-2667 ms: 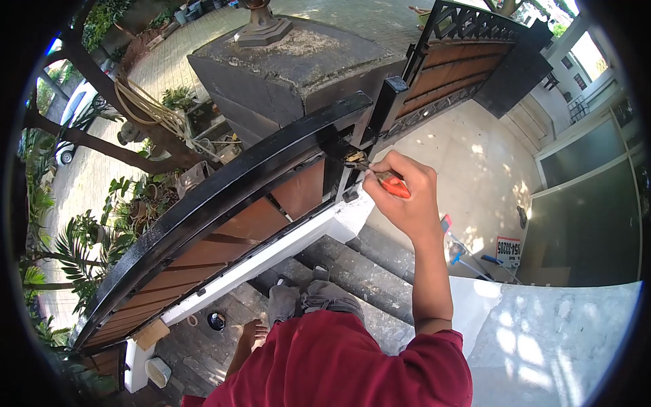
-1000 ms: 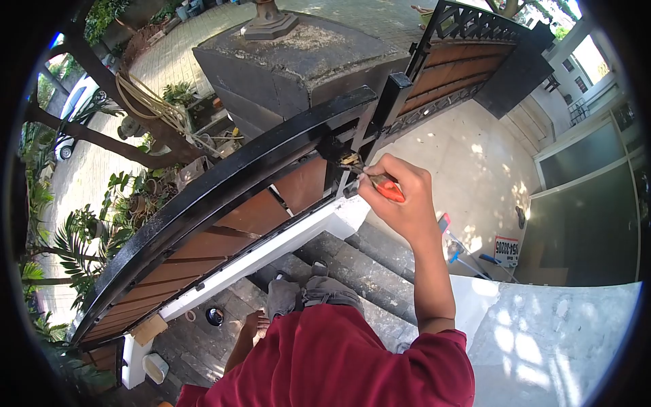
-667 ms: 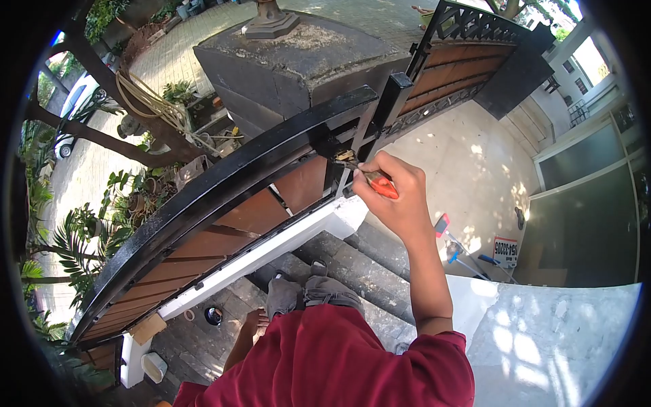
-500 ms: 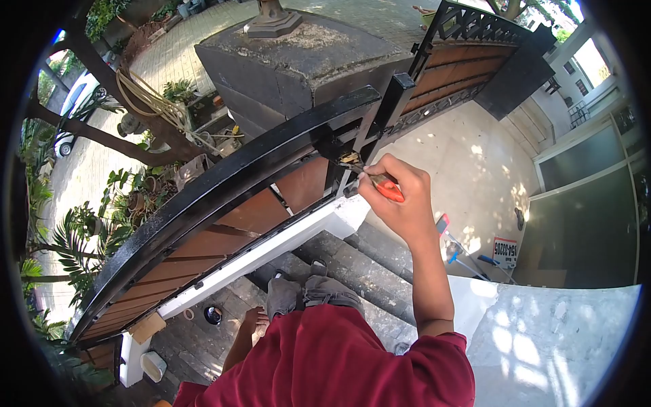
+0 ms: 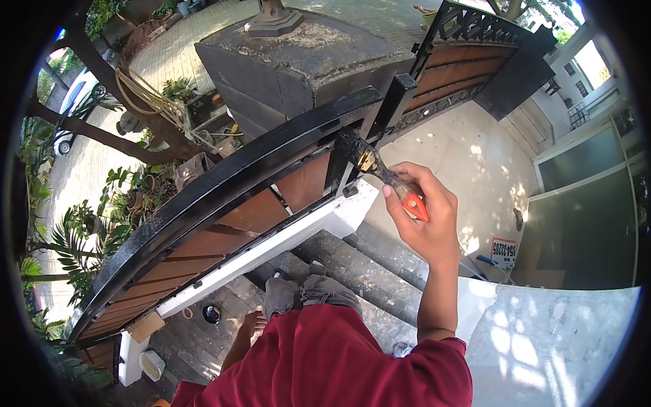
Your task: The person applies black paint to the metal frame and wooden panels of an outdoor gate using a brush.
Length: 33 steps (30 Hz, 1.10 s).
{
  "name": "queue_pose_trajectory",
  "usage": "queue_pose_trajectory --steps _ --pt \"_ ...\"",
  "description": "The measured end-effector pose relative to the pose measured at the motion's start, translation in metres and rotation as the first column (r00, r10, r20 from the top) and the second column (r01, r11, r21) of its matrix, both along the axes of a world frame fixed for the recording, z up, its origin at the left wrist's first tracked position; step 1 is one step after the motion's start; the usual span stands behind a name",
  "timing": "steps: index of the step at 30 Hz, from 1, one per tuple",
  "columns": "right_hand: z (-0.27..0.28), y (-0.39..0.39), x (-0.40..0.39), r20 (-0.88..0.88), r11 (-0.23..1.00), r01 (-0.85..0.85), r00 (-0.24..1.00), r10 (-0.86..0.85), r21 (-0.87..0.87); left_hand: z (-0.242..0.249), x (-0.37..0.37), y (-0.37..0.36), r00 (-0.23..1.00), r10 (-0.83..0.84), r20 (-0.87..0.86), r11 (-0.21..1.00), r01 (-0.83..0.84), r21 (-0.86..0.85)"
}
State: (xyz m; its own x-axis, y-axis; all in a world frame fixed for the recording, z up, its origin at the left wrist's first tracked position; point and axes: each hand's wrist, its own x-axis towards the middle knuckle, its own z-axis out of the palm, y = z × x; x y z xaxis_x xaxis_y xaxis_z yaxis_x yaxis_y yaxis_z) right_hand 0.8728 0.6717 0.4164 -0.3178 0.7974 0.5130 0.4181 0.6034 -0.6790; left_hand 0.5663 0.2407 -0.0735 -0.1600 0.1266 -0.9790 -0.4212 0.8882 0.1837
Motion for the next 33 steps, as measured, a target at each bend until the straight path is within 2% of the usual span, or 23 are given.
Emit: queue_pose_trajectory --steps 2,6,8,12,14,19,21,22,24,25,28,31,33 --pt "-0.002 -0.002 -0.001 0.000 1.000 0.007 1.000 -0.007 -0.020 0.001 -0.001 0.002 1.000 -0.010 -0.002 1.000 0.010 -0.007" --pt "-0.011 -0.002 0.000 0.110 0.999 -0.027 0.994 0.022 0.041 0.002 -0.003 0.005 1.000 0.012 -0.002 1.000 -0.012 0.014" --pt "-0.014 -0.002 -0.001 0.188 0.981 -0.066 0.982 0.031 0.182 0.008 -0.003 0.007 1.000 0.028 0.000 1.000 -0.028 0.007" --pt "-0.034 0.001 -0.005 0.202 0.973 -0.129 0.975 0.089 0.194 0.005 -0.008 0.007 1.000 -0.005 -0.016 1.000 0.005 0.009" --pt "-0.048 0.001 -0.008 0.108 0.983 -0.145 0.985 0.133 0.109 0.003 -0.011 0.007 1.000 -0.014 -0.015 1.000 0.014 0.002" --pt "-0.059 -0.005 -0.020 0.070 0.993 -0.021 0.997 0.013 0.118 0.006 -0.011 0.002 1.000 -0.025 -0.019 0.999 0.026 0.030" --pt "-0.059 -0.010 -0.026 -0.079 1.000 0.007 0.997 -0.005 0.025 0.005 -0.011 0.002 0.999 -0.033 -0.023 0.999 0.033 0.019" --pt "-0.060 -0.012 -0.031 -0.077 1.000 0.008 0.997 -0.006 0.022 0.005 -0.011 0.001 0.999 -0.040 -0.029 0.999 0.040 0.008" --pt "-0.064 -0.018 -0.039 -0.331 0.956 0.102 0.924 -0.193 -0.274 0.001 -0.015 -0.001 0.999 -0.043 0.002 0.999 0.043 0.020" --pt "-0.068 -0.018 -0.038 -0.330 0.955 0.106 0.923 -0.198 -0.278 -0.002 -0.017 -0.003 0.999 -0.044 0.031 0.998 0.043 0.036" --pt "-0.075 -0.022 -0.038 -0.374 0.943 0.068 0.907 -0.194 -0.325 -0.001 -0.020 -0.006 0.998 -0.055 -0.040 0.998 0.054 -0.033" --pt "-0.067 -0.025 -0.042 -0.509 0.904 -0.055 0.841 -0.187 -0.423 0.004 -0.034 -0.010 0.996 -0.078 -0.030 0.997 0.078 0.001" --pt "-0.070 -0.024 -0.044 -0.560 0.903 -0.093 0.809 -0.178 -0.420 0.007 -0.044 -0.009 0.993 -0.100 -0.060 0.995 0.102 0.022"
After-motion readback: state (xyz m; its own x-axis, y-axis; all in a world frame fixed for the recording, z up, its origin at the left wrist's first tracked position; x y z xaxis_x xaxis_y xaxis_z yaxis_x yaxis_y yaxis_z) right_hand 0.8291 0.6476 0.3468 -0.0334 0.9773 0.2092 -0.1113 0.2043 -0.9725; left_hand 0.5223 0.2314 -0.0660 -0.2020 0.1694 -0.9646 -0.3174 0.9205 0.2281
